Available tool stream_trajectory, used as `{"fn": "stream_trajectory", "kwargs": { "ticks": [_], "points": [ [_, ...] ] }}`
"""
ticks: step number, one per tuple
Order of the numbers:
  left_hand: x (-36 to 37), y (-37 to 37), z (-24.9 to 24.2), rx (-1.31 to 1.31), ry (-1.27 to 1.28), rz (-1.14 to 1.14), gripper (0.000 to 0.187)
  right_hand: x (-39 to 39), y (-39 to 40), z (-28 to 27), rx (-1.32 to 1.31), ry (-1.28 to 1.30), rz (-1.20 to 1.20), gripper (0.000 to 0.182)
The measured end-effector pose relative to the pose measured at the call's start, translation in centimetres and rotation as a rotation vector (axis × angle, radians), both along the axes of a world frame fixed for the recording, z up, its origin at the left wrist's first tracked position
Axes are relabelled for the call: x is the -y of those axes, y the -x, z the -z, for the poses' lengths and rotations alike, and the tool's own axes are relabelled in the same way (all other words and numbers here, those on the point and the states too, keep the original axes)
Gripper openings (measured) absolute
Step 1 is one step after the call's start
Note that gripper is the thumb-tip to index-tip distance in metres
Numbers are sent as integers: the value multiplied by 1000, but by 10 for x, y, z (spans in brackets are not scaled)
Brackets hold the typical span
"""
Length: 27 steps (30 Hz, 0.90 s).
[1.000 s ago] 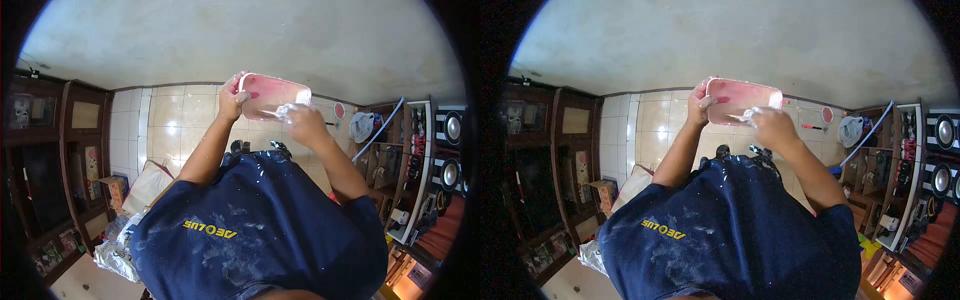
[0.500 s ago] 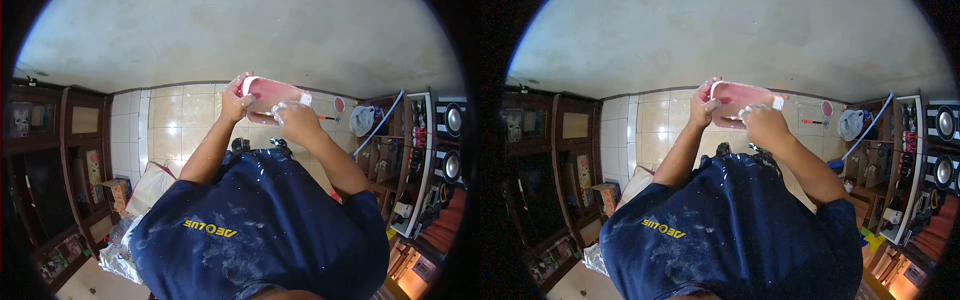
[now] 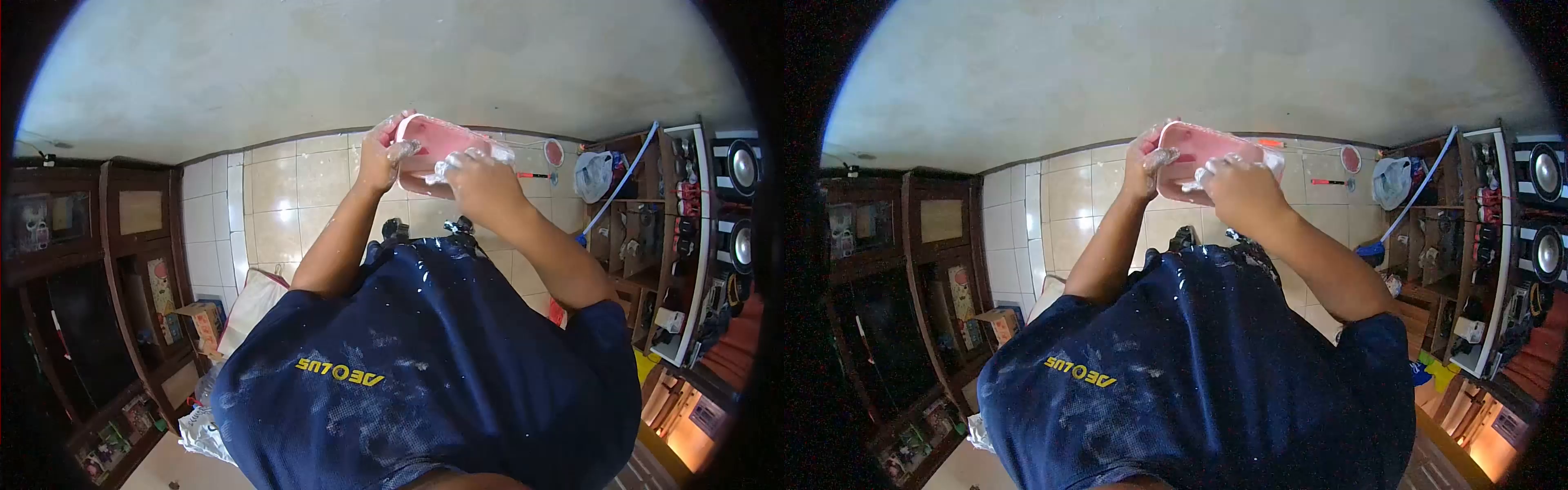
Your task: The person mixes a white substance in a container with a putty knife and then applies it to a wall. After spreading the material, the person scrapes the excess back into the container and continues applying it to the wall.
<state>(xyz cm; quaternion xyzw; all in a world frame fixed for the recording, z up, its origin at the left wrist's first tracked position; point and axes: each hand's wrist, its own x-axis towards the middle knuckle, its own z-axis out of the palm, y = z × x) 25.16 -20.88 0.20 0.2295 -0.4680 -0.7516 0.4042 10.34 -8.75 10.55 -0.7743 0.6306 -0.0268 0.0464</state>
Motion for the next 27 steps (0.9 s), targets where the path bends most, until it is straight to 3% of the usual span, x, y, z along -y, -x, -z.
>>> {"fn": "stream_trajectory", "kwargs": {
  "ticks": [2,9,13,15,18,21,27],
  "points": [
    [5,-3,-3,48,66,39,58,-8,-5,2,-49,-27,-83,16],
    [3,8,-1,-9,-51,193,57,-24,29,-21,-41,-78,-7,14],
    [0,16,-10,40,-39,226,54,-19,18,-21,-34,132,41,14],
    [-2,24,-18,72,-51,237,51,-17,8,-13,-38,85,114,15],
    [3,30,-20,104,-31,227,48,-24,12,4,-18,172,-40,14],
    [3,30,-19,122,-12,193,49,-37,17,7,-60,29,-26,14],
    [0,30,-10,84,19,233,52,-47,41,-2,-52,72,-55,18]
  ]
}}
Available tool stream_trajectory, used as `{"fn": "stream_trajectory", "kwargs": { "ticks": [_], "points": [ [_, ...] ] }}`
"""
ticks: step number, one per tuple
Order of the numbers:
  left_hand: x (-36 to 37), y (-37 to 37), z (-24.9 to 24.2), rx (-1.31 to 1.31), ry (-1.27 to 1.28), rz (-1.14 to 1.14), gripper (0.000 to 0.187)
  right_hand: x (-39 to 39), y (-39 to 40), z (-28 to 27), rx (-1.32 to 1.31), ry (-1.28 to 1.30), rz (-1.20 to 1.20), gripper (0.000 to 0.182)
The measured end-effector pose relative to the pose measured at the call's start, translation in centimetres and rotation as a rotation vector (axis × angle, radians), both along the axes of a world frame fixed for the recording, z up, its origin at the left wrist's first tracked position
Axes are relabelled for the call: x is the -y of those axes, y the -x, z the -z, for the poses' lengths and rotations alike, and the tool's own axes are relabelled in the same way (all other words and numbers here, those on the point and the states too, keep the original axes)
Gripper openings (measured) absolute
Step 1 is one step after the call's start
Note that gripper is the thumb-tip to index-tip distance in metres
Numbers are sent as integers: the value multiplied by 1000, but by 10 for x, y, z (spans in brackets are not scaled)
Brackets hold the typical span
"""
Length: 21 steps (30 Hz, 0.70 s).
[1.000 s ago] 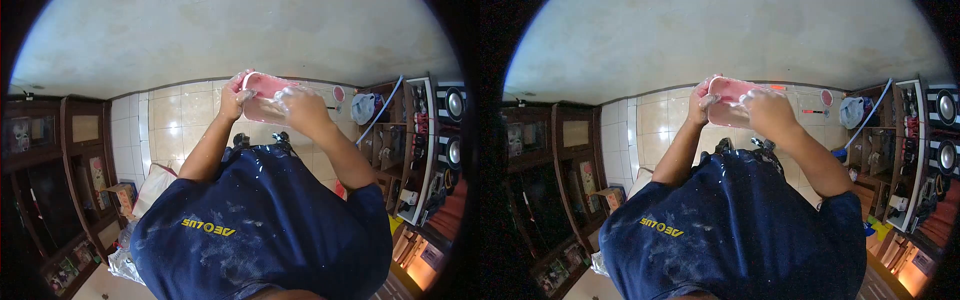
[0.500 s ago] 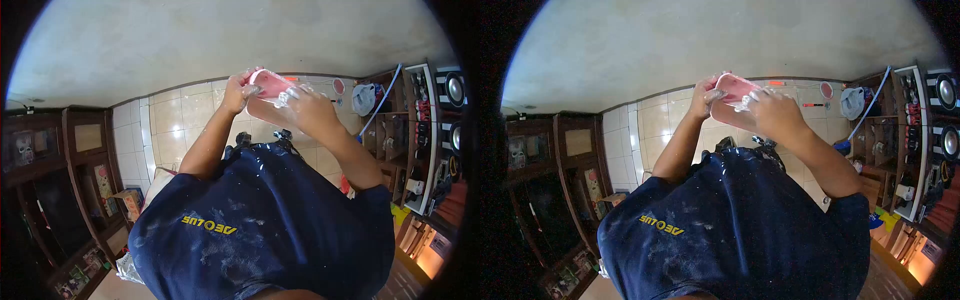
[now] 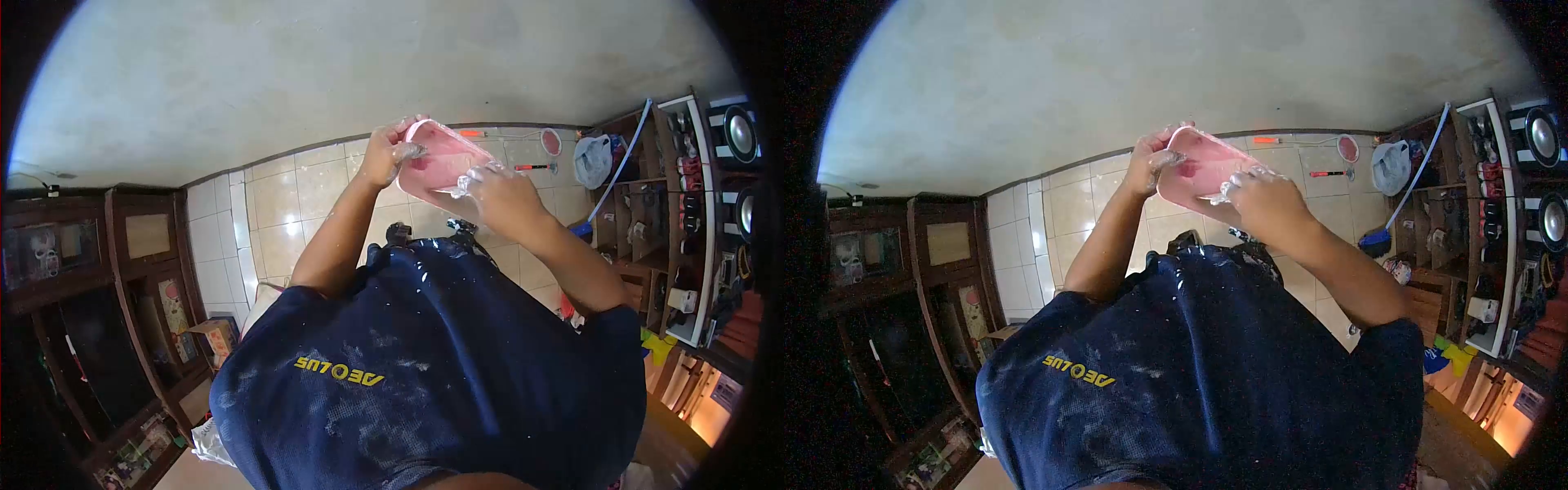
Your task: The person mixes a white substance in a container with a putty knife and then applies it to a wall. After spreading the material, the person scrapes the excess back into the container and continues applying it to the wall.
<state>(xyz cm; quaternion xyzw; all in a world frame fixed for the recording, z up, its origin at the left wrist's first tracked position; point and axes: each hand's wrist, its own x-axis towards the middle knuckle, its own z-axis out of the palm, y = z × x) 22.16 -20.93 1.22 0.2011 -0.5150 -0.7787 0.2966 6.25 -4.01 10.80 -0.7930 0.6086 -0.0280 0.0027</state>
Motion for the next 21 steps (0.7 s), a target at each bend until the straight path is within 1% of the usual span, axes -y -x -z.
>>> {"fn": "stream_trajectory", "kwargs": {
  "ticks": [1,2,3,4,6,7,8,9,10,12,13,14,16,17,18,20,21],
  "points": [
    [-1,-4,-8,23,-79,63,51,0,1,-4,75,3,69,18],
    [-1,-3,-6,23,-81,61,51,0,3,-11,151,4,138,17],
    [-1,-1,-2,13,-42,37,51,4,0,-27,159,-58,212,18],
    [-1,0,0,3,-3,14,51,3,-1,-30,160,-62,210,18],
    [-1,-1,-1,-1,-27,11,50,2,-1,-33,264,-103,280,17],
    [-3,-2,-5,-4,-39,-7,50,0,-3,-32,264,-102,278,17],
    [-4,-3,-6,-6,-52,-26,50,-4,-6,-27,342,-46,232,19],
    [0,-7,-3,7,-73,14,50,-7,-9,-22,421,9,187,22],
    [1,-8,-1,9,-75,12,50,-6,-13,-16,423,6,186,22],
    [-2,-7,2,-87,-50,-2,51,-7,-21,-1,385,-82,257,20],
    [-7,-9,-3,-21,-19,-45,51,-3,-22,9,366,-65,261,19],
    [-9,-9,0,-21,-20,-46,51,-1,-22,11,367,-66,261,19],
    [-11,-11,3,66,41,-100,51,6,-26,4,259,-103,298,20],
    [-11,-12,4,36,-37,-104,52,4,-24,-7,224,-195,359,19],
    [-11,-15,4,36,-36,-110,52,4,-20,-7,223,-195,353,19],
    [-10,-21,8,32,66,-129,53,2,-8,-4,447,170,302,18],
    [-11,-22,4,10,-30,-104,54,2,-7,-5,448,167,299,18]
  ]
}}
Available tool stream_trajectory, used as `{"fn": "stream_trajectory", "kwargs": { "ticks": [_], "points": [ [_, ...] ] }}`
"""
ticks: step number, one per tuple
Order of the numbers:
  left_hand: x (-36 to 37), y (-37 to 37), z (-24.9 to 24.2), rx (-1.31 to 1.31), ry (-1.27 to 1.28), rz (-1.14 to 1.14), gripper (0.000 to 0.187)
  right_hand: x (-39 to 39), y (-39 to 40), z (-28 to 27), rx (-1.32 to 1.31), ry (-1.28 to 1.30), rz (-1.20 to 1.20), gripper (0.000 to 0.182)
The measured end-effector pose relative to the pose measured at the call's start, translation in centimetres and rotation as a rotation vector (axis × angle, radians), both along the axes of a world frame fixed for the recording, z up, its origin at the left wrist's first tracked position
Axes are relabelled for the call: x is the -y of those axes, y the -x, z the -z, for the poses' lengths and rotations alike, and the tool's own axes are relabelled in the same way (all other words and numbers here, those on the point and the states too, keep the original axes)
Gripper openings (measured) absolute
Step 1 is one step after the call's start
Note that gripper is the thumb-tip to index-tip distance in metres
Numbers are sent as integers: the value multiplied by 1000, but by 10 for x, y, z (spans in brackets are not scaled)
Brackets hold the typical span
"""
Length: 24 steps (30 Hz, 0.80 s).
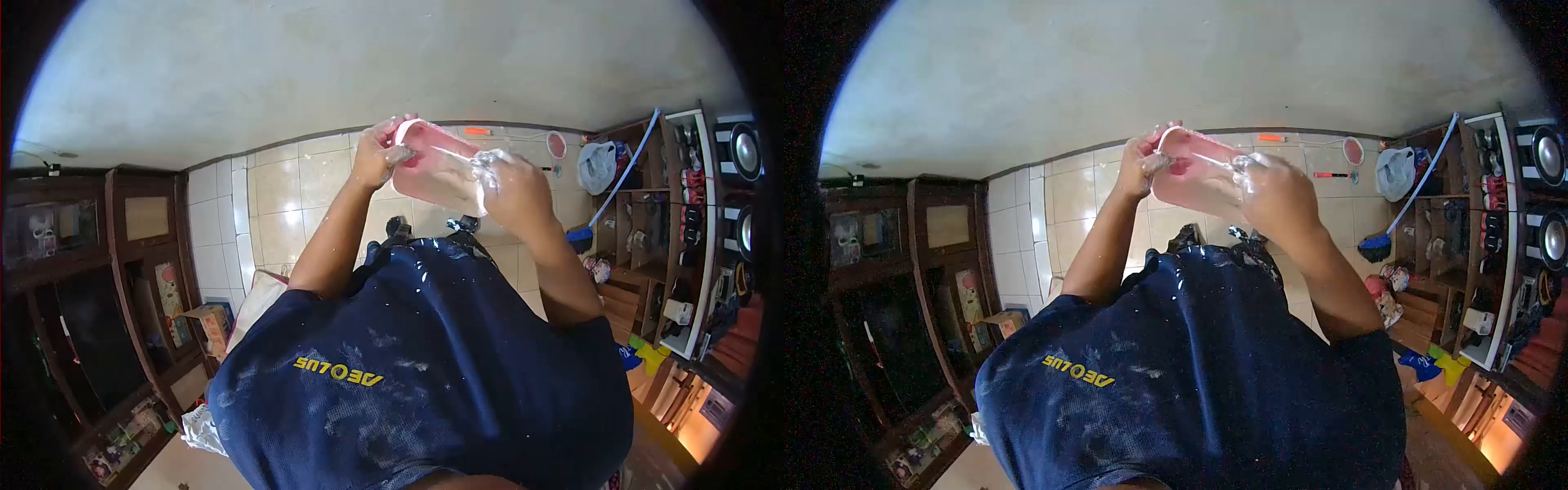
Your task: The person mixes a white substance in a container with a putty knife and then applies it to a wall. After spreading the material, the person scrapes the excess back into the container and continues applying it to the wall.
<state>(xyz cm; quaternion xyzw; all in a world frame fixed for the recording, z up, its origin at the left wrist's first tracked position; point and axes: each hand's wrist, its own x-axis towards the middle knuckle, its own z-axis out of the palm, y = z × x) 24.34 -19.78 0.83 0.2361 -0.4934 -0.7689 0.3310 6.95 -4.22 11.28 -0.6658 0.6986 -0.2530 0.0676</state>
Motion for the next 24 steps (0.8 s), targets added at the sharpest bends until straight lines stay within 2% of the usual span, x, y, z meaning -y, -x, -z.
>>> {"fn": "stream_trajectory", "kwargs": {
  "ticks": [3,5,7,8,11,12,15,19,21,24],
  "points": [
    [-1,-3,2,5,23,-17,56,2,-2,-3,-109,-57,13,18],
    [0,-6,9,-31,24,-26,56,1,-9,22,-125,-92,13,20],
    [-1,-7,6,-66,22,-45,57,1,-14,33,-197,-238,-116,20],
    [-4,-10,5,-45,0,-64,56,0,-15,34,-122,-251,-138,19],
    [-6,-18,3,-28,-33,-89,56,-4,-15,30,-83,-172,-146,19],
    [-6,-20,3,-33,-41,-90,55,-5,-18,8,-6,-52,-110,18],
    [-7,-23,4,-62,-55,-126,56,-5,-21,1,71,-103,-148,18],
    [-8,-25,2,-23,-66,-149,55,6,-32,29,-86,-199,-151,17],
    [-10,-26,6,-45,-122,-151,55,10,-28,32,-53,-230,-112,18],
    [-6,-33,23,-27,-72,-115,56,11,-17,23,-9,-38,-60,22]
  ]
}}
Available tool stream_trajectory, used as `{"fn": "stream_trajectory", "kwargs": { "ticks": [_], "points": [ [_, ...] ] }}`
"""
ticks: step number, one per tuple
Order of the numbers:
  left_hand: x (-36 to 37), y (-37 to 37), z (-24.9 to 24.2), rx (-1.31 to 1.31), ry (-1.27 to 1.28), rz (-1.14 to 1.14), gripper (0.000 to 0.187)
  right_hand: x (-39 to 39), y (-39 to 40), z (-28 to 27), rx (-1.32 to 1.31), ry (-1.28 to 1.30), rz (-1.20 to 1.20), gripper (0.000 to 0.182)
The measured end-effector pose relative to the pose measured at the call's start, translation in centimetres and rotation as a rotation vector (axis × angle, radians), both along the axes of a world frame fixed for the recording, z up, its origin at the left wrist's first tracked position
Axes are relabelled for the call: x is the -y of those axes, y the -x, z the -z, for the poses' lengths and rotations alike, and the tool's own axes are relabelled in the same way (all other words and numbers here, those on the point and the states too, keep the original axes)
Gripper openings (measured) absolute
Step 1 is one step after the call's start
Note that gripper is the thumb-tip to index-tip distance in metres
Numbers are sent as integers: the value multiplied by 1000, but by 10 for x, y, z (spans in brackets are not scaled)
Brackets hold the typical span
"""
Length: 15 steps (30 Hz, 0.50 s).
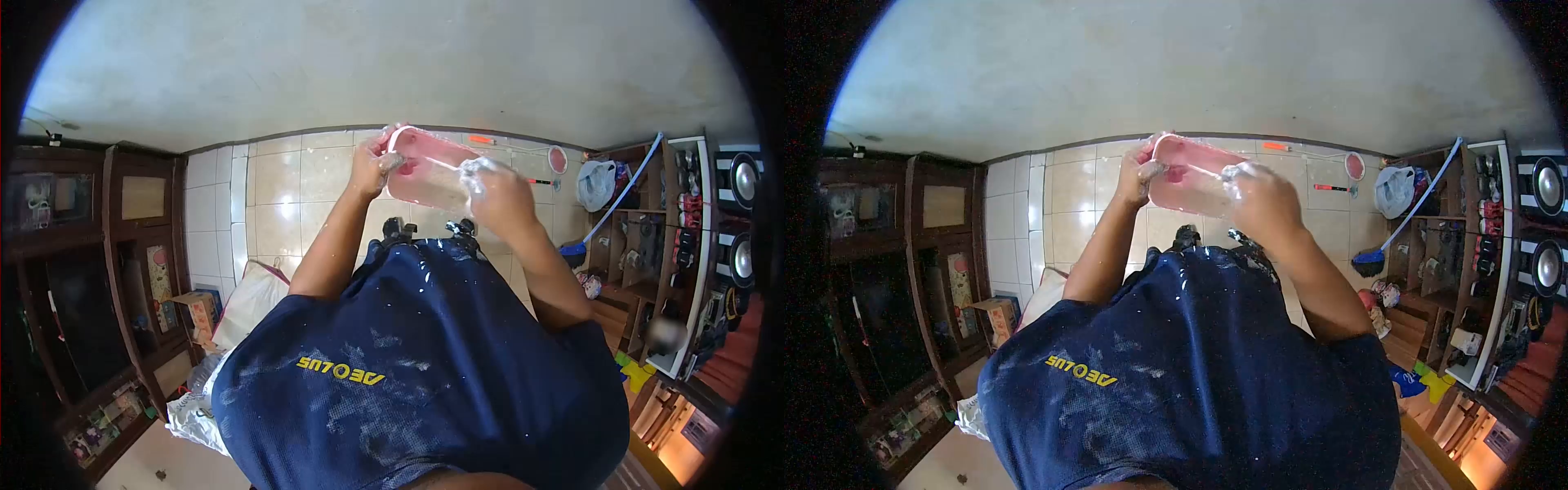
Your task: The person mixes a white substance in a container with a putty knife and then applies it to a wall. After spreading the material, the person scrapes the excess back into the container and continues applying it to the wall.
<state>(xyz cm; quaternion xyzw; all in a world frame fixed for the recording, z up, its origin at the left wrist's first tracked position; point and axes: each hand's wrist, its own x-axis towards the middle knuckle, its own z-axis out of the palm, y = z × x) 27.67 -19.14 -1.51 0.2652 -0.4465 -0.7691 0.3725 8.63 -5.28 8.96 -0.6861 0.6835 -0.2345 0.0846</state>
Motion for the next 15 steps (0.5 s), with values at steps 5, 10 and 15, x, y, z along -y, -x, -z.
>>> {"fn": "stream_trajectory", "kwargs": {
  "ticks": [5,10,15],
  "points": [
    [-7,-1,8,-19,-52,-39,56,0,-2,11,-115,-29,44,23],
    [-8,-4,10,30,33,-53,53,2,-11,24,34,-119,-71,18],
    [-7,-9,0,26,5,-85,56,2,-2,-14,247,45,-30,18]
  ]
}}
